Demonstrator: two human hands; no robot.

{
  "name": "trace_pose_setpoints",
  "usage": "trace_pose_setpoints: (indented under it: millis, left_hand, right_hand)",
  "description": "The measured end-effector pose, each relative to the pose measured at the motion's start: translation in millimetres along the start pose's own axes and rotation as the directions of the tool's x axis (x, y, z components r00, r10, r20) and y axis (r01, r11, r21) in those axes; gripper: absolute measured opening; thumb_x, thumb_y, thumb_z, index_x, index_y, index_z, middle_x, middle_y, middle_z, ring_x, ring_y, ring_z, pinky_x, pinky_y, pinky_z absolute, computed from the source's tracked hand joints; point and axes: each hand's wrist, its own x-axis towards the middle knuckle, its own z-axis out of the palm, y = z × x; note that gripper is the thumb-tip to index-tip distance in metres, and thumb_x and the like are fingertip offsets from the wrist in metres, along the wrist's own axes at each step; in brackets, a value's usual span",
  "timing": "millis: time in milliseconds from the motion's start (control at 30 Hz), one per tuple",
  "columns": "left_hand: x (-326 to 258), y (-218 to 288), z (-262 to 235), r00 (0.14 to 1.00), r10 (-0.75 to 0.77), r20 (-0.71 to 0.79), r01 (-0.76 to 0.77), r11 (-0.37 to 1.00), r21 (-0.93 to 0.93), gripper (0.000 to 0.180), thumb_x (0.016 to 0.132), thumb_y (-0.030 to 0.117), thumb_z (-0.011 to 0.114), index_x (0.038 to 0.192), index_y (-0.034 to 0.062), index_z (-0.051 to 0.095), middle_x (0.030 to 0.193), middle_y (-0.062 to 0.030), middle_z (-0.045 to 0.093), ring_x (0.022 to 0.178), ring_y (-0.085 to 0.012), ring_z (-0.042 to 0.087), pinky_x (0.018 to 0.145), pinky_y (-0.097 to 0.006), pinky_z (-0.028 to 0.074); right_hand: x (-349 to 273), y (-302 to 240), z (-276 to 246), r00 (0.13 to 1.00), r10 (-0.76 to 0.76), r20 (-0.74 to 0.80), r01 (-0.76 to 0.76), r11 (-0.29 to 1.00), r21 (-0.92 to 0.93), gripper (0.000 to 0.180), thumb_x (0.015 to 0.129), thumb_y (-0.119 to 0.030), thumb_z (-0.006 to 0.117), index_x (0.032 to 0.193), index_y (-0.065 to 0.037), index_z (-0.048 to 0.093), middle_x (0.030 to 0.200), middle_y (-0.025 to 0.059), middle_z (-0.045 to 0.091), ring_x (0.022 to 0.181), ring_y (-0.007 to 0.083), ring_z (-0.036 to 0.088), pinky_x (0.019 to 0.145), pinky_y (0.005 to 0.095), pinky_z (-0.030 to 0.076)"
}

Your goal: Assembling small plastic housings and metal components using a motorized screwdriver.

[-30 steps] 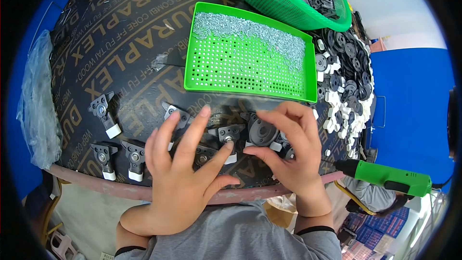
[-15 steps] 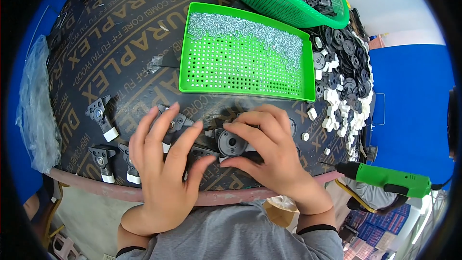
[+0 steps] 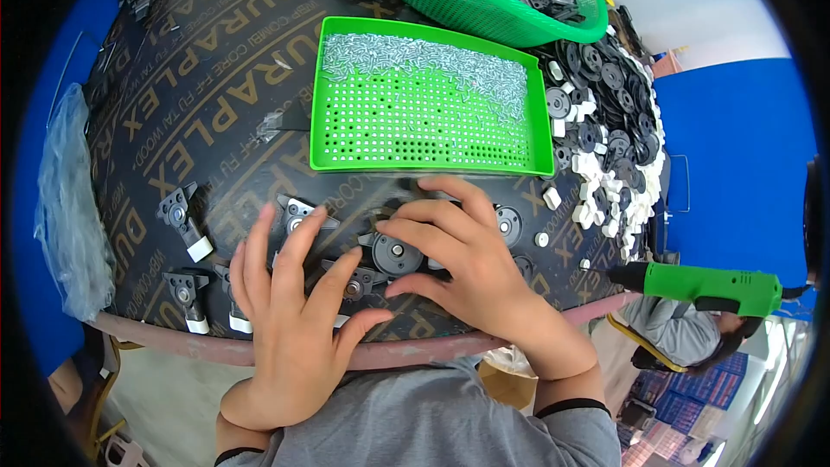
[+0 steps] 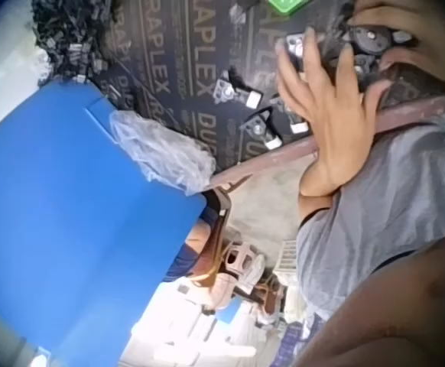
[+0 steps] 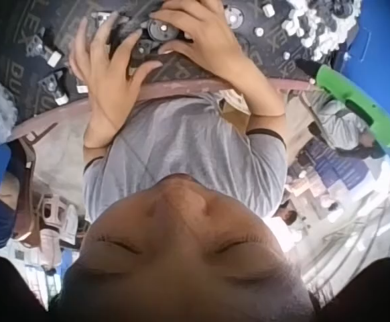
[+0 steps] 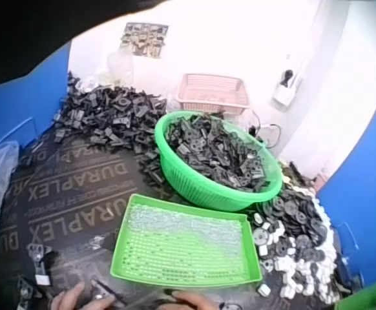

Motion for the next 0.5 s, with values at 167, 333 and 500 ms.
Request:
trace_pose_setpoints:
  millis: [167, 333, 500]
  left_hand:
    - [-1.5, 6.3, 3.2, 0.998, -0.052, 0.034, 0.049, 0.996, 0.074, 0.041, 0.074, 0.027, 0.078, 0.108, 0.0076, 0.067, 0.145, -0.0159, 0.041, 0.139, -0.0443, 0.026, 0.108, -0.059, 0.021]
    - [-5.8, 4.4, 6.6, 0.994, -0.104, -0.045, 0.110, 0.985, 0.130, 0.043, 0.070, 0.024, 0.080, 0.107, 0.0067, 0.066, 0.146, -0.0142, 0.043, 0.142, -0.0410, 0.026, 0.112, -0.053, 0.020]
    - [-7.2, 12.2, 3.9, 0.989, -0.079, -0.129, 0.088, 0.994, 0.069, 0.044, 0.075, 0.022, 0.078, 0.114, 0.0064, 0.062, 0.145, -0.0160, 0.043, 0.140, -0.0434, 0.027, 0.111, -0.055, 0.020]
  right_hand:
    - [-4.6, 3.0, -2.9, 0.999, 0.006, -0.036, -0.006, 1.000, -0.023, 0.065, 0.057, -0.025, 0.086, 0.117, -0.012, 0.067, 0.117, 0.0043, 0.064, 0.123, 0.0319, 0.049, 0.102, 0.0458, 0.039]
    - [-47.3, -34.3, -53.8, 0.958, -0.284, 0.025, 0.279, 0.915, -0.293, 0.039, 0.083, -0.031, 0.070, 0.117, -0.012, 0.066, 0.115, 0.0061, 0.064, 0.123, 0.0291, 0.050, 0.099, 0.0429, 0.040]
    - [-145.3, 0.8, -134.3, -0.088, -0.536, -0.840, -0.059, 0.844, -0.533, 0.030, 0.101, -0.024, 0.040, 0.104, 0.003, 0.054, 0.094, 0.0102, 0.057, 0.097, 0.0228, 0.052, 0.086, 0.0377, 0.042]
